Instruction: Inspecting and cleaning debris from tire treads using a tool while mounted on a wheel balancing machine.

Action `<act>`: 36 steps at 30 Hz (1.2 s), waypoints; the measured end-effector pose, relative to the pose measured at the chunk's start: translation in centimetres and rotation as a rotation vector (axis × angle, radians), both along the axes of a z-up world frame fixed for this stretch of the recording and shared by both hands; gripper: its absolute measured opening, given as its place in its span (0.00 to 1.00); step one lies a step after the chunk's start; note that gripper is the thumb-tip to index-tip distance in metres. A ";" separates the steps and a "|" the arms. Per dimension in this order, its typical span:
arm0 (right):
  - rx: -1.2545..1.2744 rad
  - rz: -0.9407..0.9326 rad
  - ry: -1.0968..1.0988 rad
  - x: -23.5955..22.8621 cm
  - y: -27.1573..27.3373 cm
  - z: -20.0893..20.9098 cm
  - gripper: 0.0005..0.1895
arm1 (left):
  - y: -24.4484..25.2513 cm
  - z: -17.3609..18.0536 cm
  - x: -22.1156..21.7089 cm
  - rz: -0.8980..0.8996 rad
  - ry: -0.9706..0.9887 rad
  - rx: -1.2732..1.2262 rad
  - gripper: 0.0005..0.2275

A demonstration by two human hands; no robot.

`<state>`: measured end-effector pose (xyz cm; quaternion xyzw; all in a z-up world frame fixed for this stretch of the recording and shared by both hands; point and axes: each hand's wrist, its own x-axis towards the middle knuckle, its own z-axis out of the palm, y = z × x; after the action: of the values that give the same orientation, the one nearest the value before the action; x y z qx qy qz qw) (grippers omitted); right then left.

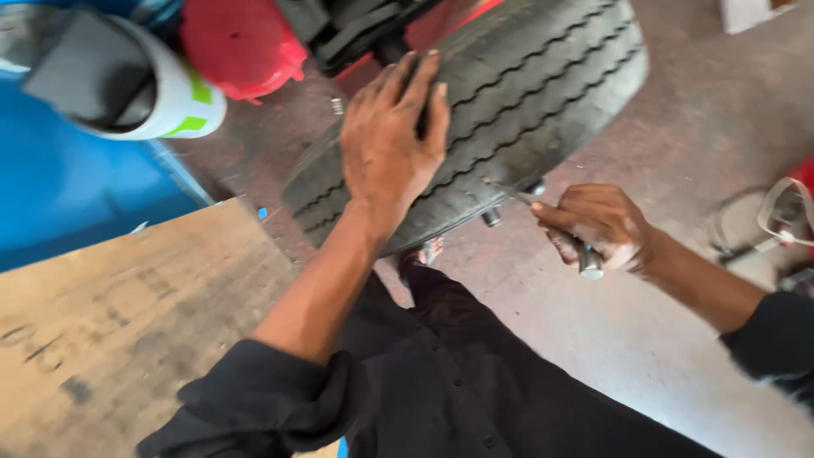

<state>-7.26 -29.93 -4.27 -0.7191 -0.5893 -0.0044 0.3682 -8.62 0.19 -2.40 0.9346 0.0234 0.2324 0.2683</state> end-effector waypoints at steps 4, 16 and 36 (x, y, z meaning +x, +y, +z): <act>0.139 -0.143 -0.139 -2.5 0.2 -7.2 0.17 | -0.2 -0.2 -0.3 -0.038 -0.042 -0.048 0.14; 0.087 -1.240 0.311 -15.9 -0.8 -2.6 0.16 | -6.5 4.0 1.2 -0.135 -0.107 0.198 0.26; -0.027 -1.034 0.520 -17.1 6.7 2.4 0.14 | 7.3 -2.3 -11.0 -0.246 0.365 -0.010 0.57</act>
<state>-24.35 -23.24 -1.82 -0.8957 -0.0517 0.0008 0.4417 -19.60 7.53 -4.68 0.9556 -0.0415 0.0247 0.2907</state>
